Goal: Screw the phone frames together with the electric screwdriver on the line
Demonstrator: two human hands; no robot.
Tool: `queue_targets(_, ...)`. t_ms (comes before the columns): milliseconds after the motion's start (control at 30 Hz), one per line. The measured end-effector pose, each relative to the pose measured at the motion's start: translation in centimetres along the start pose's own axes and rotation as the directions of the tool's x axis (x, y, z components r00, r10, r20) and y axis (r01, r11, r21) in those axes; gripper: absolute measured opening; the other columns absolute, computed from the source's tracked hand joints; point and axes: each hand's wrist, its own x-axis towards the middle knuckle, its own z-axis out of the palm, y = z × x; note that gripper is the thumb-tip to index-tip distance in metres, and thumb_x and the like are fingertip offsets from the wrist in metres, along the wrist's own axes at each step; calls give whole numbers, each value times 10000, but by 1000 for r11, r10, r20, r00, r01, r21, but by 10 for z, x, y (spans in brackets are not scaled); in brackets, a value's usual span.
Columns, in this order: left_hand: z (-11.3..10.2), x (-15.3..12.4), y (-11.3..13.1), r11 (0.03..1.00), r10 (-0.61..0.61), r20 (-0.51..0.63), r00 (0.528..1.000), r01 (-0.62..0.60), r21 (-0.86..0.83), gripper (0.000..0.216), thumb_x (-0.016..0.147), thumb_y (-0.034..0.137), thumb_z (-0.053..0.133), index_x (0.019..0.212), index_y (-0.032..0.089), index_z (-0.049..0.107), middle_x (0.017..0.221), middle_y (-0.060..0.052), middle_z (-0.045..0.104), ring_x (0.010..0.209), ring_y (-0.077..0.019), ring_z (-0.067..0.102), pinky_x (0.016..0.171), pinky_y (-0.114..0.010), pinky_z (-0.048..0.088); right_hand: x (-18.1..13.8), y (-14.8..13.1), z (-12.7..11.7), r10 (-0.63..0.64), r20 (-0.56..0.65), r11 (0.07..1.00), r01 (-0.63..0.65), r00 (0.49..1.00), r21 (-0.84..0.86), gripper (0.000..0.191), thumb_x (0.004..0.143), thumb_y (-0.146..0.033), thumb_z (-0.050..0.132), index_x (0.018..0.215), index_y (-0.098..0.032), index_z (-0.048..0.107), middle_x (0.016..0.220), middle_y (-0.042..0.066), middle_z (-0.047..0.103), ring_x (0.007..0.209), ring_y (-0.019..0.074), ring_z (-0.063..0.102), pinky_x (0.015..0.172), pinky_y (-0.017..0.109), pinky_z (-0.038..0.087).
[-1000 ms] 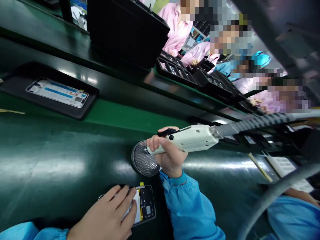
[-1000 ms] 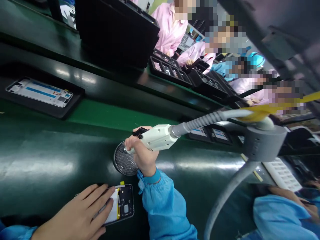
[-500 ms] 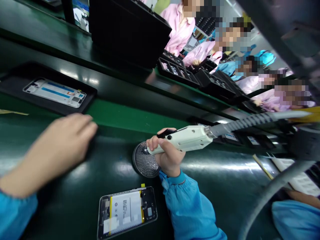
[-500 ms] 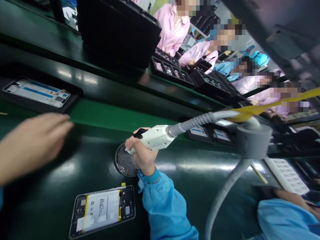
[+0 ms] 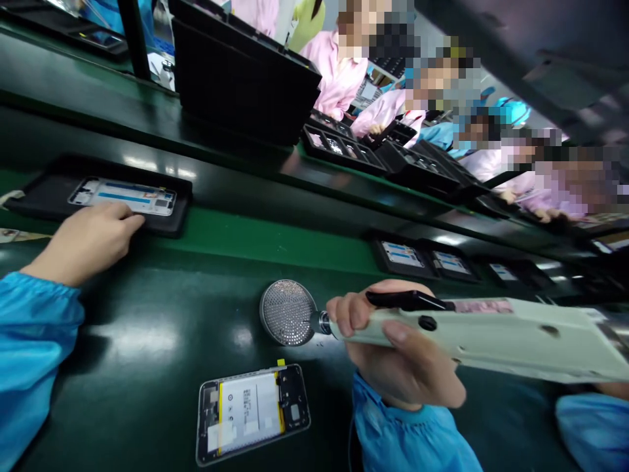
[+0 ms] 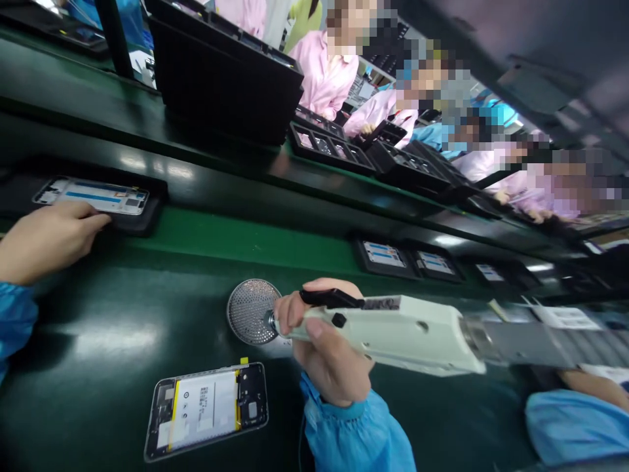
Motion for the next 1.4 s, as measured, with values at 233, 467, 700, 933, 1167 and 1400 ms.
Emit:
queue_targets(233,-40,17,95,992,47,114,992,-60,110,354,924,91,336,999,116,682,895,-109,618,820,-219,585,693,-348,470,-25,-17,-7,78,51,997,-78,996,-1,255,797,-268,616,1050,-245,640,658,7,595,575,151,550,583,338,423)
queue_targets(467,-66,-31,182,972,232,103,967,-226,-67,322,786,-4,454,976,31,712,798,-129,615,722,-263,590,623,-380,462,-46,-30,-5,193,87,980,-188,977,-59,251,812,-258,634,1063,-262,647,763,4,596,619,161,589,621,376,458)
queue_targets(700,-75,-60,238,901,237,12,971,-215,-377,315,896,158,479,1103,27,678,1128,-213,666,1013,-359,609,914,-497,409,-62,-8,0,226,94,974,-222,970,-53,277,806,-252,626,1083,-265,637,749,-12,569,613,145,572,634,369,446)
queue_targets(933,-50,-62,262,867,266,46,963,-218,-449,493,919,395,566,1307,91,581,1370,-171,581,1254,-360,521,1071,-505,314,-62,11,0,209,68,975,-203,975,-94,237,806,-239,614,1039,-252,654,718,-17,567,573,137,562,593,345,440)
queue_targets(1167,-49,-64,263,856,259,66,964,-198,-478,522,907,384,571,1319,64,572,1329,-190,612,1252,-373,520,1068,-510,296,-62,13,-2,248,58,962,-239,967,-128,218,799,-262,624,1014,-264,663,711,-21,561,565,134,553,591,342,435)
queue_targets(1400,-50,-60,263,859,245,66,967,-185,-477,481,902,344,561,1296,70,594,1323,-183,618,1239,-361,531,1071,-498,293,-64,15,-4,284,60,955,-276,957,-108,253,790,-251,635,1039,-292,655,718,-26,570,568,142,566,591,347,432)
